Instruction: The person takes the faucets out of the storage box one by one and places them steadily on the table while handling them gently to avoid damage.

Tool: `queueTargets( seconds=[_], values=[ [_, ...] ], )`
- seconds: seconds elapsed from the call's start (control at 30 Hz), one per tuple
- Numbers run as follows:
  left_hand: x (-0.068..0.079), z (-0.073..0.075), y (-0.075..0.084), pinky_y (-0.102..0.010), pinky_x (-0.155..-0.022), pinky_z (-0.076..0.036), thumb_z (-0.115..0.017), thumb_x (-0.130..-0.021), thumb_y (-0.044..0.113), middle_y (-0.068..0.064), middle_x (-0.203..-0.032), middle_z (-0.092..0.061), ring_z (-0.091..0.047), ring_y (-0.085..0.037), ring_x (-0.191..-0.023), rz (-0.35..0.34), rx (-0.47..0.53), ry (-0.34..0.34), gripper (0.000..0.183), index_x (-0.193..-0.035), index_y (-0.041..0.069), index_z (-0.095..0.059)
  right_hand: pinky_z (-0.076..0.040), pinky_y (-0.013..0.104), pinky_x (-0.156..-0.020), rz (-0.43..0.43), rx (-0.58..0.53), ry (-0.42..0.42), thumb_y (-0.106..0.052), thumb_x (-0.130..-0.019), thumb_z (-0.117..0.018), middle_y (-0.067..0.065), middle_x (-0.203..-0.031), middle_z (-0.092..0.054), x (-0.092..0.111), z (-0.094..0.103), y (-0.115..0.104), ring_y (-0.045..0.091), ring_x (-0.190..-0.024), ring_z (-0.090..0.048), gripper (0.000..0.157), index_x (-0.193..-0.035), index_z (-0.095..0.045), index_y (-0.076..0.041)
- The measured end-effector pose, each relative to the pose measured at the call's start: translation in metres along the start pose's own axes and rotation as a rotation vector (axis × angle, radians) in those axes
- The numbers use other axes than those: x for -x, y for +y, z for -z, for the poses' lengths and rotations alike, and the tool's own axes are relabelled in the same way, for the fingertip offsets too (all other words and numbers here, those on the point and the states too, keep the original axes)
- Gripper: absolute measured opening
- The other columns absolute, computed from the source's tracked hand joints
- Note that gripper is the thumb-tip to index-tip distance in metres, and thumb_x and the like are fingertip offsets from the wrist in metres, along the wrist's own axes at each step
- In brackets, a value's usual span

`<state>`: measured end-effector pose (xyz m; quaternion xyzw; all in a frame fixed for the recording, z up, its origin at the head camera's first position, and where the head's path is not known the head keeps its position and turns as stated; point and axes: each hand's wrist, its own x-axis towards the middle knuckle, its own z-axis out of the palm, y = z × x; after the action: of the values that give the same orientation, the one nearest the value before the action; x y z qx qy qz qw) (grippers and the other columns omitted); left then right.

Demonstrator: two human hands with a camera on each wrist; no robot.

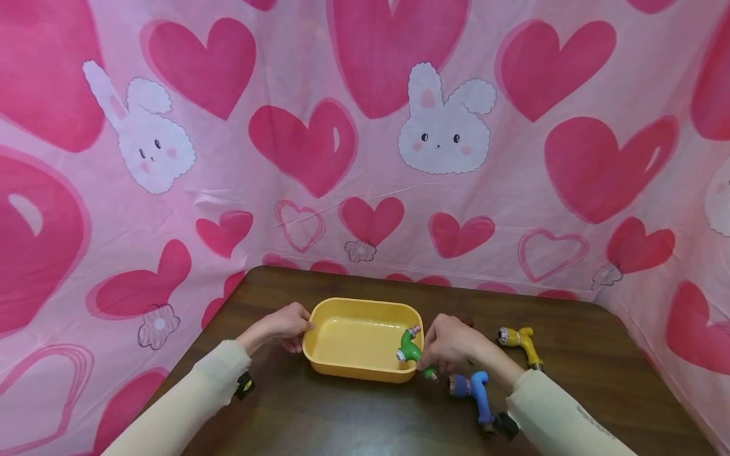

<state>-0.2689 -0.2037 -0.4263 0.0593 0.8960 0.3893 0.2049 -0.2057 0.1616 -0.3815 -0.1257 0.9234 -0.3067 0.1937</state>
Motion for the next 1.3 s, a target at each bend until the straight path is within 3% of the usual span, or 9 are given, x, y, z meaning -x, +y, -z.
queueTargets(
  seconds=[0.2, 0.67, 0.87, 1.3],
  values=[
    [0.001, 0.001, 0.001, -0.028, -0.047, -0.056, -0.058, -0.106, 0.007, -0.009, -0.061, -0.060, -0.058, -0.014, -0.045, 0.001, 0.012, -0.001, 0.019, -0.097, 0.000, -0.073, -0.062, 0.040, -0.056, 0.019, -0.006, 0.004, -0.020, -0.081, -0.092, 0.001, -0.060, -0.069, 0.003, 0.003, 0.003, 0.020, -0.053, -0.068, 0.021, -0.068, -0.077, -0.012],
    [0.001, 0.001, 0.004, -0.028, -0.047, -0.056, -0.058, -0.106, 0.007, -0.009, -0.061, -0.059, -0.058, -0.014, -0.044, -0.003, 0.004, 0.000, 0.020, -0.096, 0.000, -0.073, -0.060, 0.035, -0.055, -0.005, -0.041, 0.017, -0.020, -0.082, -0.091, 0.004, -0.061, -0.069, 0.010, 0.004, 0.012, 0.025, -0.058, -0.071, 0.021, -0.070, -0.077, -0.011],
    [0.001, 0.001, 0.003, -0.028, -0.047, -0.056, -0.057, -0.107, 0.007, -0.009, -0.061, -0.060, -0.058, -0.013, -0.045, -0.006, 0.007, -0.004, 0.020, -0.097, 0.000, -0.073, -0.061, 0.039, -0.056, 0.022, -0.048, 0.016, -0.019, -0.082, -0.092, 0.007, -0.062, -0.070, 0.014, 0.006, 0.015, 0.028, -0.059, -0.071, 0.020, -0.070, -0.078, -0.011],
    [0.003, 0.001, 0.002, -0.030, -0.049, -0.058, -0.058, -0.106, 0.007, -0.010, -0.063, -0.061, -0.058, -0.014, -0.045, 0.000, 0.013, -0.006, 0.019, -0.097, 0.000, -0.074, -0.061, 0.041, -0.057, -0.037, -0.041, 0.056, -0.021, -0.081, -0.093, 0.008, -0.065, -0.071, 0.021, 0.004, 0.018, 0.021, -0.056, -0.067, 0.020, -0.071, -0.077, -0.012]
  ],
)
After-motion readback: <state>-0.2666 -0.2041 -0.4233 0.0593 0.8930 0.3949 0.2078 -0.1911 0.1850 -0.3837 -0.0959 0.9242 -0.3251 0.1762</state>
